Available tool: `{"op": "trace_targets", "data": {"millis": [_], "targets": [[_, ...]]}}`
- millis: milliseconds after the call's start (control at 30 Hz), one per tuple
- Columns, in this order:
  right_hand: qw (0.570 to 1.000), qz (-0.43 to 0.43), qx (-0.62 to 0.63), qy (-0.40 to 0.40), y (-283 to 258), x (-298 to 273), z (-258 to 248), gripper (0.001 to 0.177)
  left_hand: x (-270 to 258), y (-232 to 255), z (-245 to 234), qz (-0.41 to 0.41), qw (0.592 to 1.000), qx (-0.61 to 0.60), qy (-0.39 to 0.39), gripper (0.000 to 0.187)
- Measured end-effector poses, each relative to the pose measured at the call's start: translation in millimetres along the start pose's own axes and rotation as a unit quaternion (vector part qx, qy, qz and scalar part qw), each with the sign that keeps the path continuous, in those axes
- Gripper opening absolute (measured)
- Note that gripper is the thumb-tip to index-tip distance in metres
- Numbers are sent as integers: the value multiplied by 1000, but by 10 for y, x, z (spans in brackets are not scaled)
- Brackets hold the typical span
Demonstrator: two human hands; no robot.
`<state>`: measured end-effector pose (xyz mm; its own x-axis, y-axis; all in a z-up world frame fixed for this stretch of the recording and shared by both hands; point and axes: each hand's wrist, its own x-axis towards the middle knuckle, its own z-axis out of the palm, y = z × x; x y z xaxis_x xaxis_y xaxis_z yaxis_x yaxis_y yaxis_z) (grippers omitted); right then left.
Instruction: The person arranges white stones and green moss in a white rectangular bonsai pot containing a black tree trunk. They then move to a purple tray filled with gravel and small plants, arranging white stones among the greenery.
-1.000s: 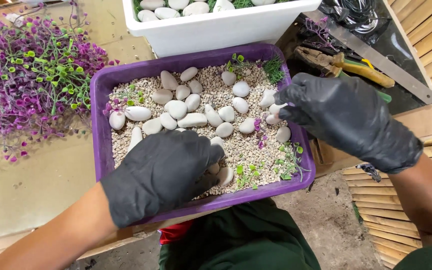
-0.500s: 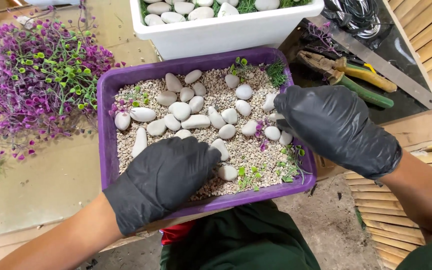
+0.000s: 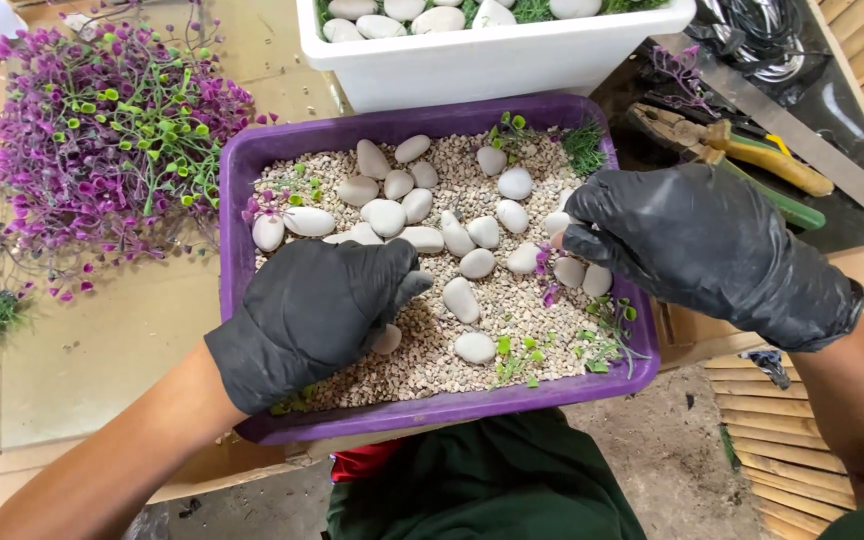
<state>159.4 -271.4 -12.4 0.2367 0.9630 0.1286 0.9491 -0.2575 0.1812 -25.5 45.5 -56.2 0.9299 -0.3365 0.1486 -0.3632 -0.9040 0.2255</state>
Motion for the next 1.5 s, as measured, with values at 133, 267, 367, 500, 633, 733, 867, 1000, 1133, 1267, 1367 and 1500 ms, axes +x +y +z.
{"op": "trace_targets", "data": {"millis": [133, 267, 367, 500, 633, 733, 867, 1000, 1133, 1267, 1367, 1500], "targets": [[906, 215, 343, -127, -152, 240, -259, 33, -116, -131, 161, 69, 983, -156, 66, 103], [929, 138, 321, -121, -68, 171, -123, 26, -47, -13, 34, 59, 968, -235, 65, 52], [989, 11, 149, -16, 16, -20, 128, 32, 35, 75, -206, -42, 939, -341, -27, 18], [970, 104, 193, -104, -86, 166, -103, 30, 111, 87, -274, -188, 923, -313, -119, 18], [970, 53, 220, -92, -65, 177, -84, 18, 62, -24, -127, 15, 981, -195, 15, 42], [964, 82, 229, -105, -68, 191, -118, 17, 87, -12, -287, -27, 979, -199, -43, 42], [957, 123, 218, -149, -52, 172, -110, 19, 140, -6, -252, -60, 991, -102, 58, 26], [984, 102, 36, -142, -12, 109, 15, 33, 146, -35, -285, -90, 986, 19, 142, 31], [940, 196, 141, -242, -356, 548, -416, 36, 98, 109, -357, -1, 1000, -19, 9, 15], [958, -30, 189, -215, -608, 631, -226, 18, 49, 235, -409, -26, 990, -65, -124, 17], [955, -150, -181, -183, -825, 248, 816, 83, -128, 178, -437, -18, 998, -39, -52, 8], [959, -24, 138, -248, -670, 646, 66, 60, -409, 33, -240, -23, 999, 13, -45, 17]]}}
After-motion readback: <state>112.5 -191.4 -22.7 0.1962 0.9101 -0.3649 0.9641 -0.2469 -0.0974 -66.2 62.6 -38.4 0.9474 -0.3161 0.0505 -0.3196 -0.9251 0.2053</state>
